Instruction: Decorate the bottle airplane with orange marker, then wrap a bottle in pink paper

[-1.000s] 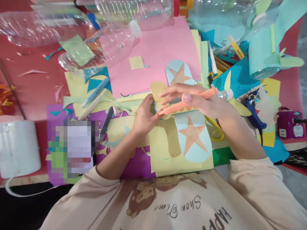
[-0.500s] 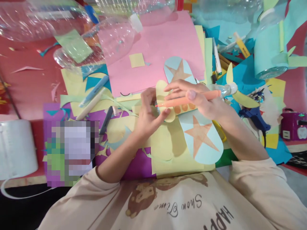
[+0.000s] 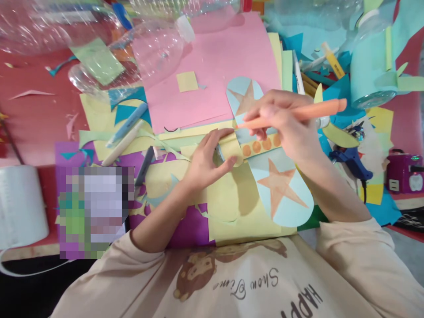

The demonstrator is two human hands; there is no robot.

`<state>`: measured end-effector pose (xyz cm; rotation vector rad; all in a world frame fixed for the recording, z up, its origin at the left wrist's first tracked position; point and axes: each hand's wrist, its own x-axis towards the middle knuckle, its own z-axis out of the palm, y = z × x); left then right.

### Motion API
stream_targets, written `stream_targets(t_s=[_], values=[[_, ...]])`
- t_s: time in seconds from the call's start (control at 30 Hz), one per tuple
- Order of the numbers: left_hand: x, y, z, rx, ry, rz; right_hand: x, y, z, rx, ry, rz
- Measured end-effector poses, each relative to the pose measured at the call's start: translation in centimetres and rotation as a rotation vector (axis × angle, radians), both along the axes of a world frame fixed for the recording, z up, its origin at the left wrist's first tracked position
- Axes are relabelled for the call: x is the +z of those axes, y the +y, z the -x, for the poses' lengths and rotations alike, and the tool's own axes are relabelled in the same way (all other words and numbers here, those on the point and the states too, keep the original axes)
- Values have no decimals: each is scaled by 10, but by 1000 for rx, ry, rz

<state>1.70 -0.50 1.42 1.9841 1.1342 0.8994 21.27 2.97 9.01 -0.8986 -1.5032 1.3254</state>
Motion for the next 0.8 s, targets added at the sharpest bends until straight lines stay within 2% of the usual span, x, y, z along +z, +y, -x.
stream_targets(t_s=[0.13, 0.8], values=[[-3, 2, 0, -6, 10, -6, 1, -7, 11, 13, -146, 67], [-4, 5, 4, -54, -37, 82, -9, -11, 20, 40, -364, -9]])
